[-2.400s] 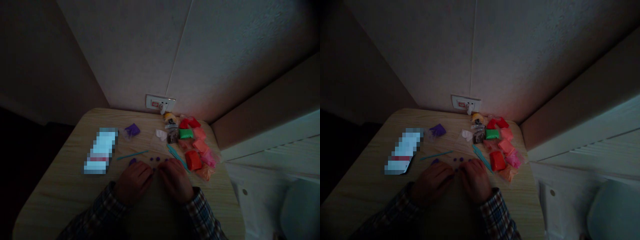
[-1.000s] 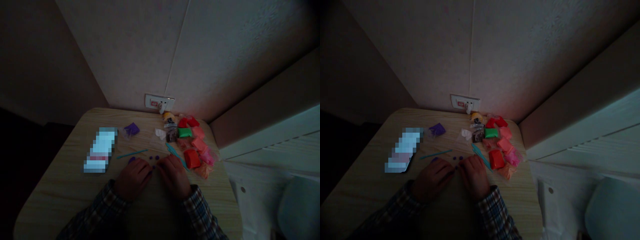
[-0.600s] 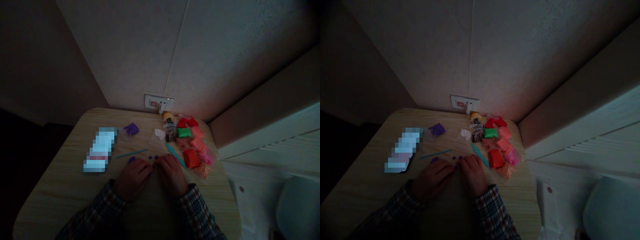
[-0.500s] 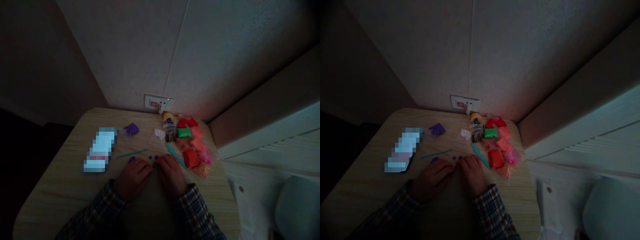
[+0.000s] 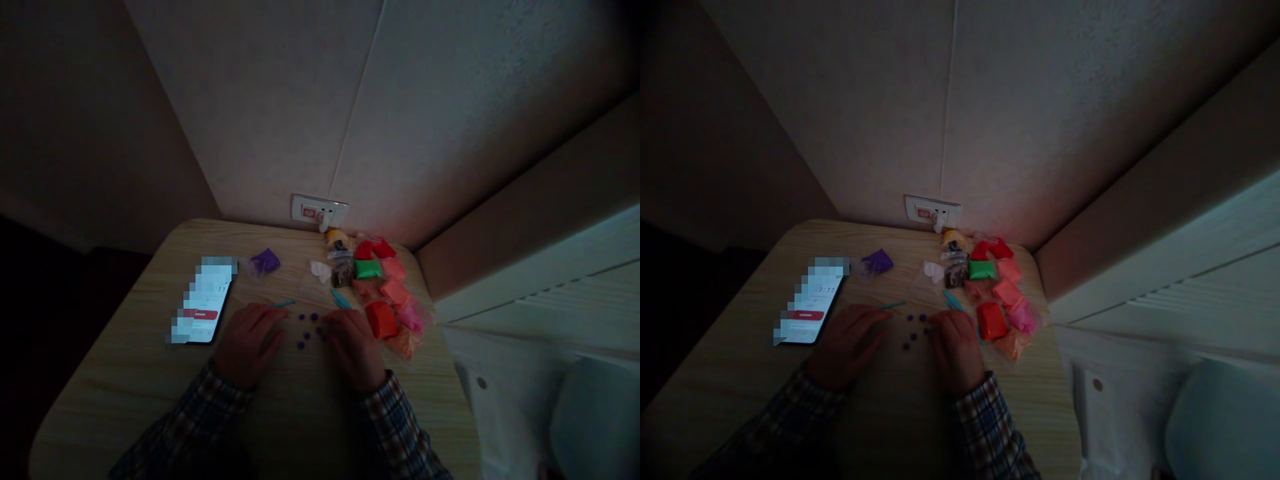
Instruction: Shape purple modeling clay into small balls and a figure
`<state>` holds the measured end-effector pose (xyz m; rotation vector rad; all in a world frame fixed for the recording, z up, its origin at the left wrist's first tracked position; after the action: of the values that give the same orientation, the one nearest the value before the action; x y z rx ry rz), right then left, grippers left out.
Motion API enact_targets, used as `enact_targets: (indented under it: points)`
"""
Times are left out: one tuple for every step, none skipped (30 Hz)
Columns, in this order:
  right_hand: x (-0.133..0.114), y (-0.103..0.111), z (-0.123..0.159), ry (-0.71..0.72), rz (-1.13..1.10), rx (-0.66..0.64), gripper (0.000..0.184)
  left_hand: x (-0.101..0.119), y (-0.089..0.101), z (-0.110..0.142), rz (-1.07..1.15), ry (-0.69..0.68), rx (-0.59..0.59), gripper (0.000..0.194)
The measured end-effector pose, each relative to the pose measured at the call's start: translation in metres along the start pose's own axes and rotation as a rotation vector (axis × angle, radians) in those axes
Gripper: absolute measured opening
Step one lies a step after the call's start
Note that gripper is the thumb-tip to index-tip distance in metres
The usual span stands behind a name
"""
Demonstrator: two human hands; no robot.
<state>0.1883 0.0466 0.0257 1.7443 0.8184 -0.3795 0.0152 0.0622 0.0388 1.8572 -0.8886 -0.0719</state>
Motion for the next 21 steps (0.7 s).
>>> enact_targets:
  points:
    - [0.004,0.004,0.000,-0.033,-0.004,0.036,0.018,-0.002,0.000,0.001,-0.012,0.012,0.002,0.020]
    - [0.008,0.008,0.000,-0.064,-0.004,0.072,0.018,-0.004,-0.001,0.001,-0.021,0.019,0.003,0.021]
    - [0.012,0.010,0.001,-0.088,0.002,0.098,0.018,-0.005,-0.002,0.002,-0.028,0.025,-0.001,0.022]
    - [0.015,0.011,0.001,-0.103,0.014,0.110,0.019,-0.007,-0.003,0.003,-0.033,0.033,-0.009,0.023]
    - [0.018,0.010,0.002,-0.110,0.031,0.110,0.021,-0.008,-0.005,0.003,-0.040,0.045,-0.018,0.024]
    - [0.019,0.008,0.002,-0.111,0.050,0.098,0.022,-0.010,-0.006,0.004,-0.047,0.058,-0.030,0.025]
    - [0.020,0.005,0.002,-0.106,0.069,0.074,0.023,-0.011,-0.008,0.004,-0.054,0.072,-0.041,0.027]
    - [0.020,0.002,0.001,-0.101,0.087,0.043,0.024,-0.013,-0.009,0.004,-0.060,0.087,-0.047,0.028]
    - [0.019,-0.001,0.001,-0.099,0.104,0.013,0.025,-0.015,-0.009,0.005,-0.064,0.103,-0.048,0.030]
    - [0.019,-0.003,0.001,-0.102,0.120,-0.012,0.024,-0.016,-0.009,0.005,-0.065,0.115,-0.047,0.031]
    - [0.019,-0.004,0.000,-0.108,0.134,-0.030,0.022,-0.017,-0.009,0.005,-0.062,0.123,-0.045,0.031]
    - [0.018,-0.005,0.000,-0.115,0.147,-0.040,0.019,-0.017,-0.009,0.005,-0.056,0.128,-0.041,0.031]
    - [0.018,-0.004,-0.001,-0.121,0.157,-0.038,0.015,-0.018,-0.008,0.005,-0.048,0.130,-0.038,0.031]
    - [0.018,-0.004,-0.001,-0.126,0.161,-0.028,0.011,-0.018,-0.008,0.005,-0.039,0.130,-0.035,0.031]
    - [0.017,-0.002,-0.002,-0.131,0.152,-0.010,0.008,-0.018,-0.008,0.005,-0.030,0.129,-0.028,0.031]
    - [0.017,-0.001,-0.002,-0.135,0.130,0.013,0.006,-0.018,-0.008,0.005,-0.021,0.129,-0.019,0.031]
    - [0.017,0.001,-0.001,-0.138,0.098,0.037,0.006,-0.019,-0.008,0.005,-0.013,0.130,-0.008,0.032]
    - [0.017,0.002,-0.001,-0.137,0.062,0.062,0.007,-0.019,-0.008,0.006,-0.007,0.132,0.002,0.032]
    - [0.017,0.003,-0.001,-0.130,0.029,0.079,0.010,-0.020,-0.007,0.006,-0.002,0.133,0.011,0.032]
    - [0.016,0.004,-0.001,-0.117,0.003,0.085,0.013,-0.020,-0.007,0.006,0.002,0.135,0.019,0.032]
    - [0.014,0.004,-0.001,-0.103,-0.014,0.085,0.016,-0.020,-0.007,0.006,0.005,0.134,0.023,0.032]
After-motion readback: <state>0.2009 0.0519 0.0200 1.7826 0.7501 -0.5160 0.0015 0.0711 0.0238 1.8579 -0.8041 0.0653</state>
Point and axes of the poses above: each hand's wrist, its own z-axis away from the middle knuckle, its own y-axis out of the back of the hand, x = y × z, the point moved 6 cm from there along -z, towards the middle knuckle, and after that the axes turned 1 degree about x, right-handed, at the moved point
